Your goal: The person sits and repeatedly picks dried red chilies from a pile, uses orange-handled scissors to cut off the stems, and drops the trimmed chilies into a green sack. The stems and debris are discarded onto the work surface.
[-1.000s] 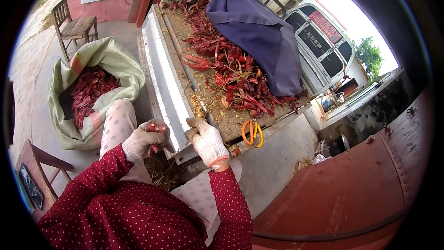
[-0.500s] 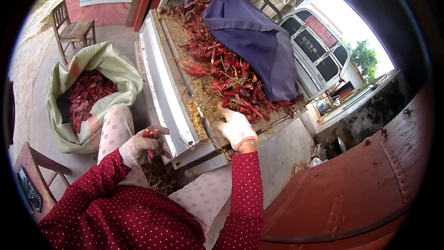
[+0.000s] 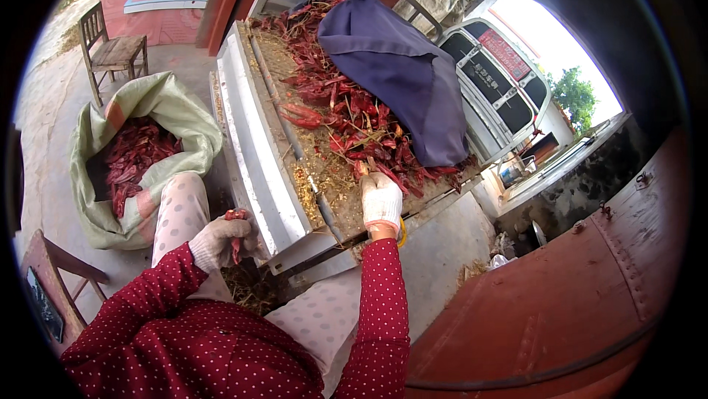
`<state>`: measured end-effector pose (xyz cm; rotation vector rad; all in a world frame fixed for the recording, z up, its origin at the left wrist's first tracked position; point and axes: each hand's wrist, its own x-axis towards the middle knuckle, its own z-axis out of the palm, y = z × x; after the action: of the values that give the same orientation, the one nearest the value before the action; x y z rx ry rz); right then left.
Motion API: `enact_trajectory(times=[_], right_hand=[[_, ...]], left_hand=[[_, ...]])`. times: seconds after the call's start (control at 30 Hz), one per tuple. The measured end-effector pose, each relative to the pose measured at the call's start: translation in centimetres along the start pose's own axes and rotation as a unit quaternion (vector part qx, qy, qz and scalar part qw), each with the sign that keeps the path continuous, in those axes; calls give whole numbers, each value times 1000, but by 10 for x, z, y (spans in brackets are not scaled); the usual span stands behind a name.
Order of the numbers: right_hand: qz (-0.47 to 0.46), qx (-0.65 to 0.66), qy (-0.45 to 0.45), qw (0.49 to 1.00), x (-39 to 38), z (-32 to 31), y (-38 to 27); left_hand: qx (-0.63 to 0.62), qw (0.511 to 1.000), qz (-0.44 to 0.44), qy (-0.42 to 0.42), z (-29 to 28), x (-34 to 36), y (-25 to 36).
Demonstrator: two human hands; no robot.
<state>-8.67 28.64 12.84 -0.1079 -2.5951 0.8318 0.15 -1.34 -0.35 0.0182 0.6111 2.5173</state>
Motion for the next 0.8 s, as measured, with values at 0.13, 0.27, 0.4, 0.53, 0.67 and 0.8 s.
enact_trajectory(times=[0.13, 0.27, 0.4, 0.53, 0.67, 0.8], right_hand=[[80, 247, -23, 965, -11, -7, -8], [204, 411, -40, 887, -26, -8, -14], [291, 587, -107, 748, -64, 5, -29], [291, 672, -315, 604, -110, 26, -43], [319, 718, -382, 487, -149, 51, -49], [377, 692, -345, 510, -167, 71, -52]], left_hand=[[-8, 999, -2, -46, -13, 8, -5], [-15, 1000, -6, -17, 2, 5, 0], [2, 1000, 22, -16, 8, 2, 7], [65, 997, 42, -14, 25, 0, 8], [43, 996, 81, -22, 33, 2, 4], [97, 993, 63, -11, 45, -5, 6]])
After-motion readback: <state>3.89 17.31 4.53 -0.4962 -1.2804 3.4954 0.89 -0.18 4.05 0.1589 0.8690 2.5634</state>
